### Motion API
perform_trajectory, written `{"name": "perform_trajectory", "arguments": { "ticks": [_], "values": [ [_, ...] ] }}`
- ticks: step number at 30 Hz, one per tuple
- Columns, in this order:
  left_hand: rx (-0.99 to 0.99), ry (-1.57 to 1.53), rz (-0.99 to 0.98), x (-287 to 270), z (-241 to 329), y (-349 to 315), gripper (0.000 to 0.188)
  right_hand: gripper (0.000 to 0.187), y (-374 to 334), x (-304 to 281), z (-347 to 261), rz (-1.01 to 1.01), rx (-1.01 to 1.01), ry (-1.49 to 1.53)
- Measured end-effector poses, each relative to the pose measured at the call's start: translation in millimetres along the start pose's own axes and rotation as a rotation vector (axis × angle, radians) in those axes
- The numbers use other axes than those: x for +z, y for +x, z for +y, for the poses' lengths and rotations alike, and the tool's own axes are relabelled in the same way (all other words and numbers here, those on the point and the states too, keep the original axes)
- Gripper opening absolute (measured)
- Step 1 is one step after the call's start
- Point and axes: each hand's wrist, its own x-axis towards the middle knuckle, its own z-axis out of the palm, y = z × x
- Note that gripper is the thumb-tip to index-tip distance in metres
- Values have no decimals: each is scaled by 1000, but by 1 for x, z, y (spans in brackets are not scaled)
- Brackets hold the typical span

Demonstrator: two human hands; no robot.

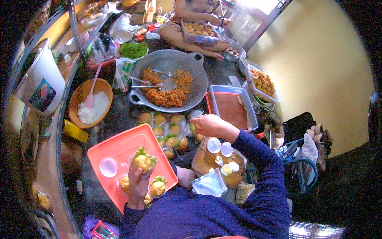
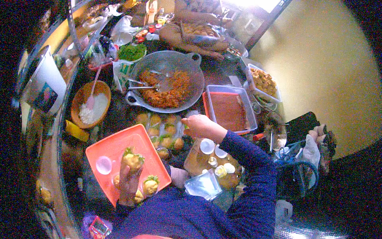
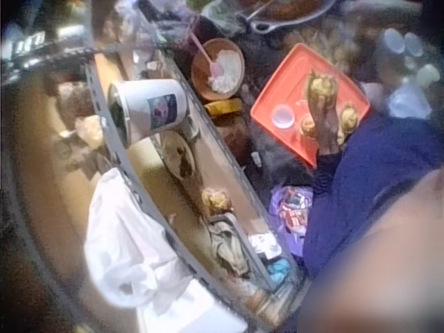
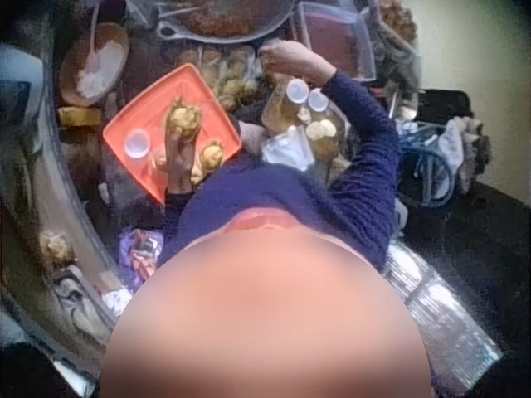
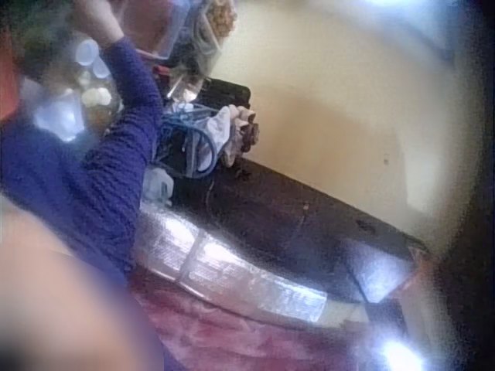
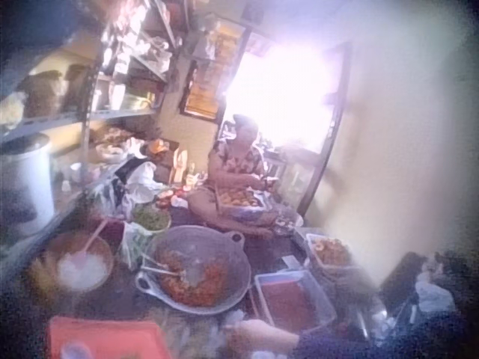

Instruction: The person assembles small food items by placing lettuce into round buns and arranging them on a tray. They handle the buns and lettuce by hand, occasionally adjusting the items and placing them into plastic bags.

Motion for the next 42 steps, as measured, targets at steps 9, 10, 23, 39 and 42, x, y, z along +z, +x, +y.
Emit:
{"name": "perform_trajectory", "arguments": {
  "ticks": [9, 10, 23, 39, 42],
  "values": [
    [19, 119, -32, 9, 1, 5, 65, 48, -22, 9, -86, 349, -269, 801],
    [6, 109, 5, 11, 1, 7, 69, 51, -22, 13, -97, 320, -251, 885],
    [-19, 209, -12, 18, -7, 9, 64, 71, -24, 59, -137, 274, -214, 1218],
    [-68, 164, -67, 24, -12, 11, 67, 64, -24, 71, -140, 292, -143, 1514],
    [-85, 188, -53, 19, -14, 11, 73, 63, -22, 73, -139, 281, -147, 1465]
  ]
}}
